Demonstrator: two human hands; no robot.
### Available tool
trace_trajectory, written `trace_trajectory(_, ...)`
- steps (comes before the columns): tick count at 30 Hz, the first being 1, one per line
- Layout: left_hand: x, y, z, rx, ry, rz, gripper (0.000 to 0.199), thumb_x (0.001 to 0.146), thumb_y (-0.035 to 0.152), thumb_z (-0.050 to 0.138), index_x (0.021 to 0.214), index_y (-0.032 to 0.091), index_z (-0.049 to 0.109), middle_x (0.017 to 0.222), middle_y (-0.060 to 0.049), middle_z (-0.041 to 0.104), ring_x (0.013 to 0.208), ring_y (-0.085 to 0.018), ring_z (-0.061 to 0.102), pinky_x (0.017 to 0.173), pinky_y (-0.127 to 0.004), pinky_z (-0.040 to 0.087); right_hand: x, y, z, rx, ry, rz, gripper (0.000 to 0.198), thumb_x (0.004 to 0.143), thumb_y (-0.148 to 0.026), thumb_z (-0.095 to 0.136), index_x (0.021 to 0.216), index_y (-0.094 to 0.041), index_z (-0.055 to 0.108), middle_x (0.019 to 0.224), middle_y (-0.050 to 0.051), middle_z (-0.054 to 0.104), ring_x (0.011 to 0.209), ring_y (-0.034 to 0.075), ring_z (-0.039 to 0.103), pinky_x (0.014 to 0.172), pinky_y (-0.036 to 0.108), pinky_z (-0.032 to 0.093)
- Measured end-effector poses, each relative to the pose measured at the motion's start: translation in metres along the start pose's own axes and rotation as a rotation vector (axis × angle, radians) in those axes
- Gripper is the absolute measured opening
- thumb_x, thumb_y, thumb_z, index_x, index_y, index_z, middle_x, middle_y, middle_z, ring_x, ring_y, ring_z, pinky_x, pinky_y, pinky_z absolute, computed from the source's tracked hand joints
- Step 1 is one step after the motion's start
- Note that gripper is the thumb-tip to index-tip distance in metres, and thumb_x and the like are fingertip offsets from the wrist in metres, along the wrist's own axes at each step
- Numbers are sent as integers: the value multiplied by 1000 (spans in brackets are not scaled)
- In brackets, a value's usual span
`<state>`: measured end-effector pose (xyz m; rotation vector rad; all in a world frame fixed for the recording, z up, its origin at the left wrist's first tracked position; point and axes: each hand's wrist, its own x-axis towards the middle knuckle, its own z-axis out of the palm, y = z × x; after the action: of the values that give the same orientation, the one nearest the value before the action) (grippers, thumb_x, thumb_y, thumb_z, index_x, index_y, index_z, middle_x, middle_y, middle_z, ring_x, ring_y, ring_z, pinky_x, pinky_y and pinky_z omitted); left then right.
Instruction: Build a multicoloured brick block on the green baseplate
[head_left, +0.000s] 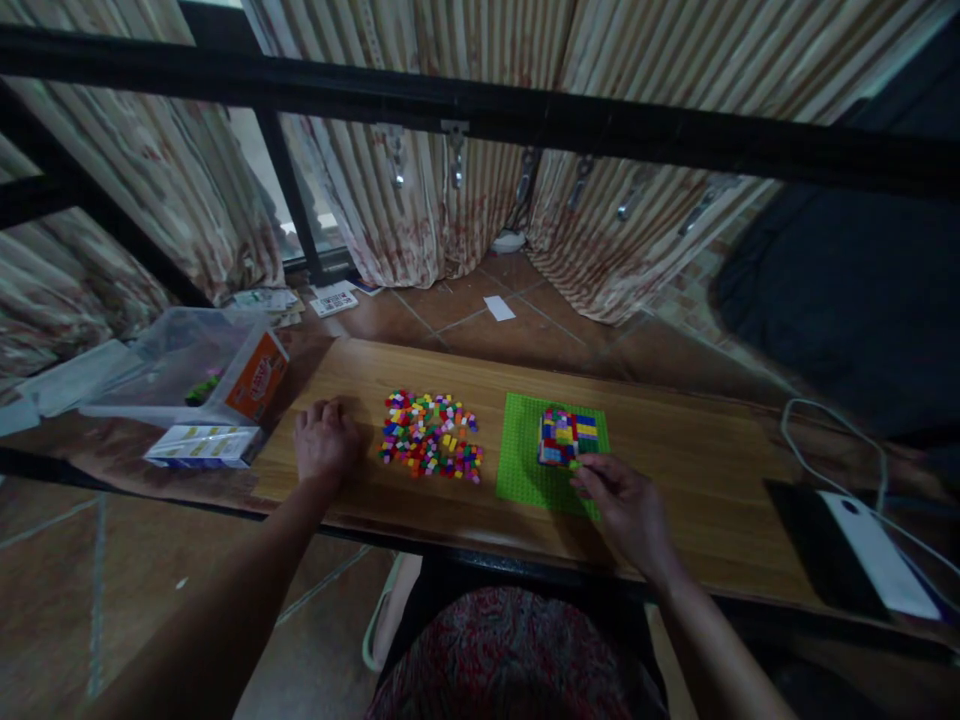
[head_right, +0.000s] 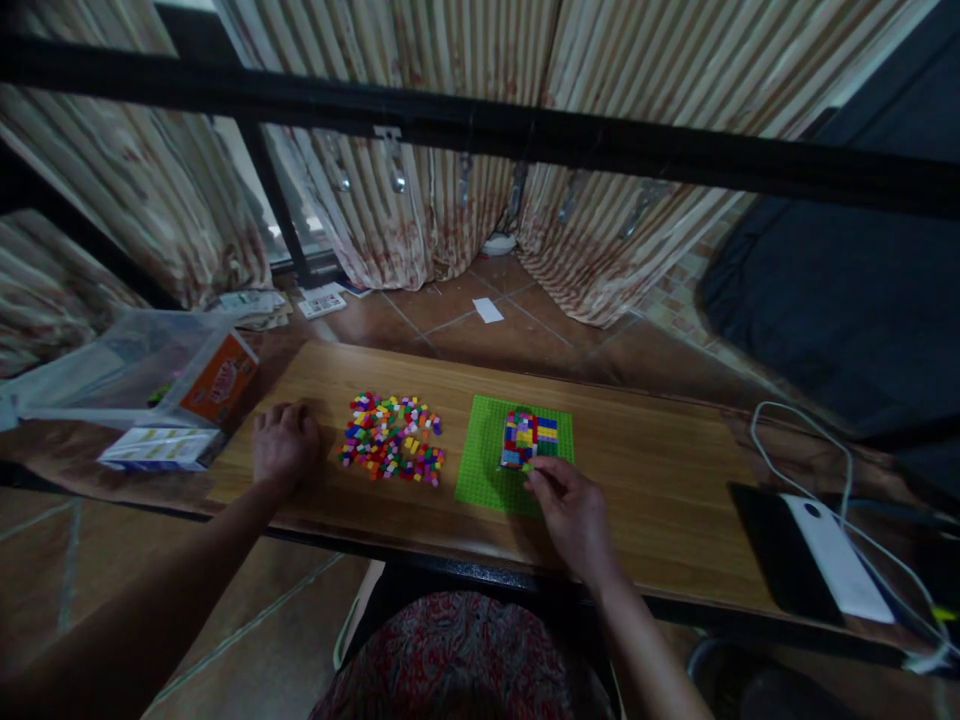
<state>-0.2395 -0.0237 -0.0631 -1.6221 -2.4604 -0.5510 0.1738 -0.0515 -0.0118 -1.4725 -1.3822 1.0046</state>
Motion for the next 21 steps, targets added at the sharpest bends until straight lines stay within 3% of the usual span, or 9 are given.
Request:
trace_trajectory(5,1,0,-1,4,13,17,44,87,29,36,115,8,63,118,-21,61,108,-34,52,95,-49,40,16,7,-17,-194,138,-164,29,84,-45,62,94,-20,70,99,9,71,88,23,67,77,37,52)
trace_trajectory(10,2,-1,0,8,11,26,45,87,30,36,114,7,63,116,-21,61,108,-36,52,94,-50,42,31,12,0,-258,146,-317,19,84,-40,62,86,-24,72,110,7,65,106,24,60,94,44,46)
trace_trajectory(21,3,-4,3,-17,15,16,45,86,30,36,115,8,62,117,-22,61,111,-36,52,97,-51,40,37,20,17,-422,180,-359,14,82,-32,61,83,-23,71,116,9,61,112,26,53,98,46,42)
